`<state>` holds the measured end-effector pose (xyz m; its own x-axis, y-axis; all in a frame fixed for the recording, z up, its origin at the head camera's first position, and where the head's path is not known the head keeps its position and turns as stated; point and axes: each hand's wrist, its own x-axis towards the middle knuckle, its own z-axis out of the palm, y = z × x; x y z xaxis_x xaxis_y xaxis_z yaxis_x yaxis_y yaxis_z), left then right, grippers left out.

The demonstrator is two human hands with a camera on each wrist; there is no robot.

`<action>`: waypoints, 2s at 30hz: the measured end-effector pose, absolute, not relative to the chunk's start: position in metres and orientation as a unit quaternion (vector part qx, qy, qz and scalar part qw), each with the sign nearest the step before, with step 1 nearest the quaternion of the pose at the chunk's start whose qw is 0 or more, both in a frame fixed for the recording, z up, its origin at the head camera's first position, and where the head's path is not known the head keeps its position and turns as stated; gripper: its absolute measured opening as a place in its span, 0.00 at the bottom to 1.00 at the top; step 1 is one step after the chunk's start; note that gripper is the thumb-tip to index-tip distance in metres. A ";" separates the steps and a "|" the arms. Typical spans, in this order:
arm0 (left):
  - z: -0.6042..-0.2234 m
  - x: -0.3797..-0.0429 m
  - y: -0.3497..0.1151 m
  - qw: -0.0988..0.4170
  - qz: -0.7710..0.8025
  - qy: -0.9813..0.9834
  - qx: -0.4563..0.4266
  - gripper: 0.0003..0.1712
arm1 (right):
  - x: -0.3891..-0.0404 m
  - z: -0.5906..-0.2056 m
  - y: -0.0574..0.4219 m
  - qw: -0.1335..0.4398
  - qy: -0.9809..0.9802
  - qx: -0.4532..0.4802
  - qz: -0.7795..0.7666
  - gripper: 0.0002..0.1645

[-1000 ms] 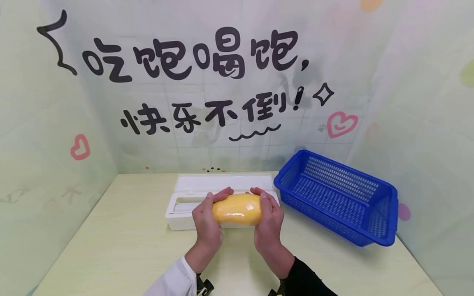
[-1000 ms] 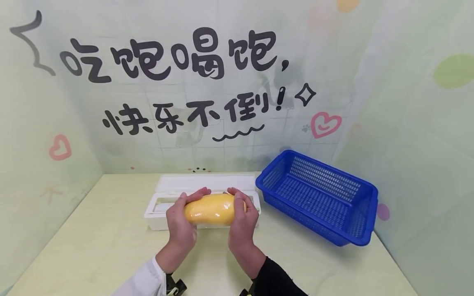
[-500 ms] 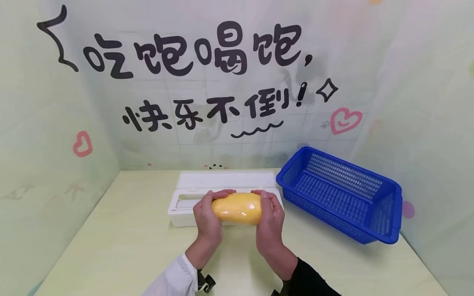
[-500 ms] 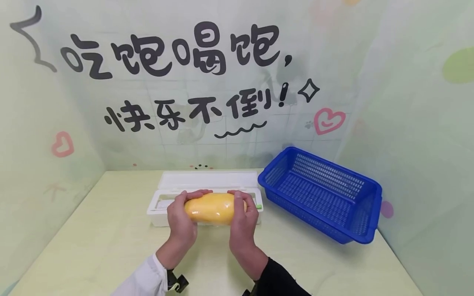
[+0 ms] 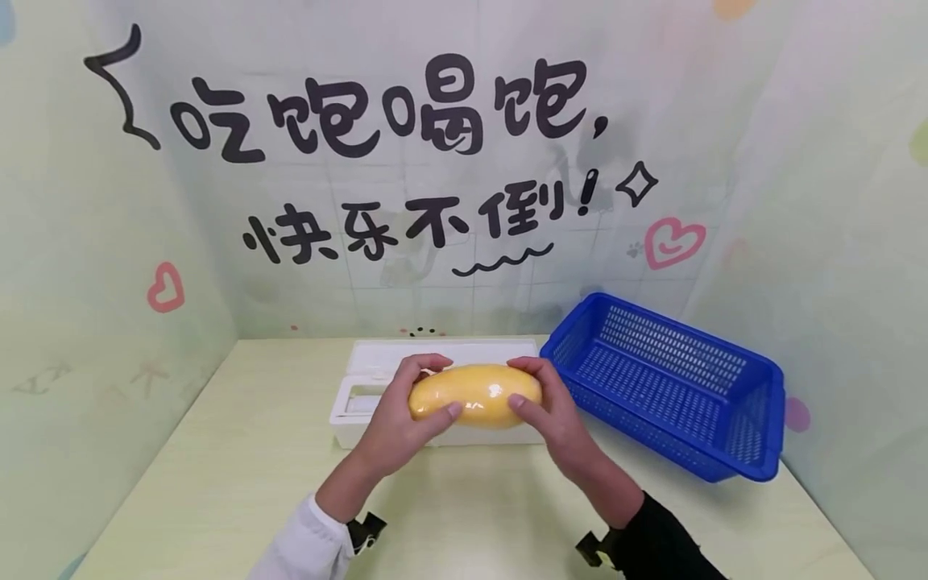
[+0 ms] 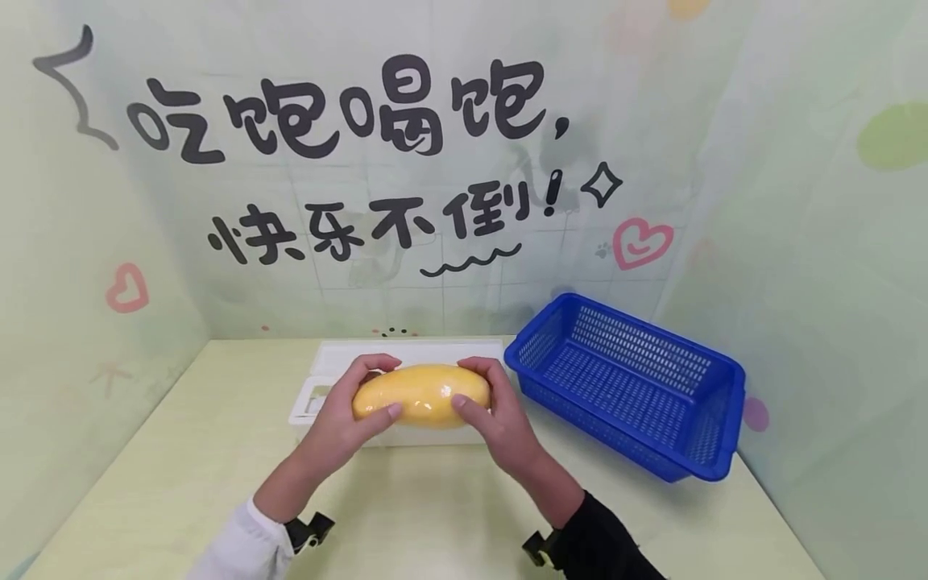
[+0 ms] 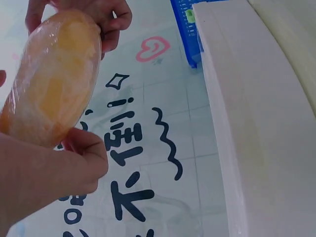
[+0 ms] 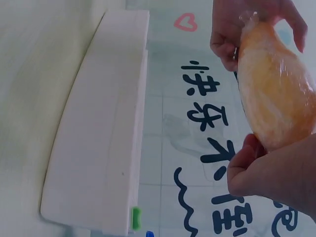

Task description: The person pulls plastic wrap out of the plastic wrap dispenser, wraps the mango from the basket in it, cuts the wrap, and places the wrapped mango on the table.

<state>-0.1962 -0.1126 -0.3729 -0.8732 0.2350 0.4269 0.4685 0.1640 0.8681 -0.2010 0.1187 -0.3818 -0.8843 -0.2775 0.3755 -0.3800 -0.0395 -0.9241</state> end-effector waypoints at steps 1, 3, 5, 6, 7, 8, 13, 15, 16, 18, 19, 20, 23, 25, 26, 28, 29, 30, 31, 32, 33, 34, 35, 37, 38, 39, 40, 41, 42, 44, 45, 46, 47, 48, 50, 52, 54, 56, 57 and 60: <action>-0.371 -0.195 -0.116 0.083 -0.591 -0.765 -0.241 0.28 | -0.202 -0.380 0.123 0.031 -0.703 0.244 0.668 0.25; -0.368 -0.194 -0.121 0.068 -0.565 -0.782 -0.256 0.30 | -0.202 -0.379 0.131 0.023 -0.726 0.256 0.638 0.25; -0.367 -0.193 -0.126 0.068 -0.534 -0.799 -0.267 0.30 | -0.200 -0.377 0.137 0.029 -0.755 0.267 0.598 0.25; -0.367 -0.192 -0.128 0.071 -0.517 -0.808 -0.272 0.30 | -0.199 -0.375 0.141 0.032 -0.768 0.271 0.579 0.26; -0.368 -0.191 -0.129 0.074 -0.502 -0.816 -0.278 0.30 | -0.197 -0.375 0.144 0.037 -0.782 0.275 0.558 0.26; -0.369 -0.190 -0.129 0.076 -0.486 -0.823 -0.284 0.30 | -0.196 -0.375 0.147 0.041 -0.794 0.278 0.538 0.27; -0.383 -0.183 -0.130 0.075 -0.427 -0.848 -0.306 0.30 | -0.189 -0.380 0.156 0.035 -0.850 0.286 0.442 0.27; -0.390 -0.180 -0.130 0.075 -0.406 -0.856 -0.310 0.30 | -0.187 -0.387 0.156 0.020 -0.864 0.286 0.413 0.27; -0.394 -0.179 -0.130 0.075 -0.396 -0.861 -0.311 0.30 | -0.187 -0.392 0.155 0.014 -0.868 0.288 0.403 0.26; -0.403 -0.177 -0.129 0.072 -0.375 -0.871 -0.309 0.29 | -0.186 -0.401 0.154 0.002 -0.873 0.291 0.391 0.26; -0.407 -0.176 -0.128 0.069 -0.366 -0.876 -0.307 0.29 | -0.185 -0.406 0.153 -0.005 -0.874 0.292 0.389 0.25; -0.412 -0.176 -0.128 0.065 -0.358 -0.880 -0.306 0.29 | -0.185 -0.411 0.152 -0.010 -0.874 0.292 0.387 0.25; -0.426 -0.174 -0.129 0.049 -0.341 -0.889 -0.303 0.28 | -0.184 -0.424 0.150 -0.029 -0.874 0.295 0.384 0.25; -0.434 -0.174 -0.129 0.040 -0.332 -0.893 -0.302 0.28 | -0.184 -0.432 0.149 -0.040 -0.876 0.296 0.380 0.25; -0.438 -0.175 -0.129 0.035 -0.331 -0.894 -0.301 0.28 | -0.185 -0.435 0.149 -0.045 -0.877 0.295 0.377 0.25; -0.443 -0.176 -0.129 0.027 -0.325 -0.897 -0.299 0.28 | -0.186 -0.441 0.147 -0.052 -0.879 0.294 0.371 0.25; -0.445 -0.176 -0.129 0.022 -0.321 -0.899 -0.296 0.28 | -0.187 -0.443 0.147 -0.054 -0.881 0.293 0.368 0.25; -0.446 -0.177 -0.129 0.019 -0.318 -0.901 -0.294 0.28 | -0.187 -0.445 0.146 -0.056 -0.882 0.292 0.366 0.25; -0.447 -0.177 -0.129 0.016 -0.314 -0.903 -0.292 0.28 | -0.188 -0.446 0.145 -0.058 -0.883 0.290 0.364 0.25; -0.448 -0.177 -0.129 0.015 -0.311 -0.904 -0.291 0.28 | -0.189 -0.448 0.145 -0.059 -0.884 0.289 0.361 0.26; -0.449 -0.177 -0.129 0.016 -0.306 -0.906 -0.292 0.28 | -0.189 -0.449 0.144 -0.059 -0.886 0.288 0.358 0.26; -0.450 -0.178 -0.129 0.017 -0.303 -0.907 -0.292 0.28 | -0.189 -0.449 0.144 -0.058 -0.887 0.288 0.355 0.26; -0.451 -0.178 -0.129 0.018 -0.301 -0.907 -0.293 0.28 | -0.190 -0.450 0.144 -0.057 -0.888 0.287 0.353 0.26; -0.451 -0.179 -0.130 0.021 -0.298 -0.907 -0.296 0.28 | -0.190 -0.449 0.143 -0.055 -0.890 0.285 0.351 0.26; -0.451 -0.179 -0.130 0.020 -0.299 -0.907 -0.296 0.29 | -0.189 -0.450 0.143 -0.052 -0.890 0.285 0.351 0.26; -0.452 -0.179 -0.130 0.019 -0.298 -0.907 -0.296 0.29 | -0.189 -0.450 0.142 -0.049 -0.891 0.285 0.350 0.26; -0.452 -0.179 -0.130 0.015 -0.299 -0.907 -0.295 0.29 | -0.189 -0.450 0.142 -0.047 -0.891 0.285 0.350 0.27; -0.452 -0.179 -0.131 0.012 -0.301 -0.907 -0.294 0.29 | -0.189 -0.450 0.141 -0.045 -0.891 0.284 0.350 0.27; -0.452 -0.179 -0.131 0.008 -0.302 -0.907 -0.293 0.30 | -0.188 -0.450 0.141 -0.044 -0.892 0.282 0.351 0.27; -0.452 -0.179 -0.131 0.002 -0.304 -0.907 -0.293 0.30 | -0.187 -0.450 0.141 -0.043 -0.892 0.279 0.352 0.28; -0.452 -0.178 -0.131 0.000 -0.304 -0.907 -0.293 0.30 | -0.187 -0.449 0.140 -0.044 -0.892 0.278 0.353 0.28; -0.452 -0.178 -0.130 -0.003 -0.305 -0.906 -0.293 0.30 | -0.186 -0.449 0.140 -0.044 -0.892 0.277 0.354 0.28; -0.452 -0.178 -0.130 -0.004 -0.305 -0.906 -0.294 0.30 | -0.186 -0.449 0.140 -0.043 -0.892 0.277 0.354 0.28; -0.452 -0.178 -0.130 -0.006 -0.305 -0.906 -0.293 0.30 | -0.186 -0.449 0.140 -0.042 -0.893 0.277 0.354 0.28; -0.452 -0.178 -0.131 -0.009 -0.302 -0.907 -0.293 0.31 | -0.185 -0.450 0.140 -0.041 -0.893 0.277 0.352 0.28; -0.451 -0.178 -0.131 -0.012 -0.298 -0.909 -0.292 0.31 | -0.185 -0.450 0.139 -0.039 -0.894 0.277 0.349 0.28; -0.449 -0.179 -0.130 -0.013 -0.289 -0.912 -0.292 0.31 | -0.186 -0.450 0.139 -0.038 -0.896 0.275 0.346 0.29; -0.447 -0.180 -0.130 -0.014 -0.277 -0.915 -0.295 0.32 | -0.187 -0.449 0.140 -0.038 -0.898 0.271 0.344 0.31; -0.445 -0.180 -0.130 -0.014 -0.271 -0.916 -0.296 0.32 | -0.187 -0.448 0.141 -0.038 -0.899 0.268 0.345 0.32; -0.434 -0.183 -0.129 -0.010 -0.258 -0.921 -0.293 0.33 | -0.190 -0.441 0.144 -0.033 -0.900 0.256 0.351 0.35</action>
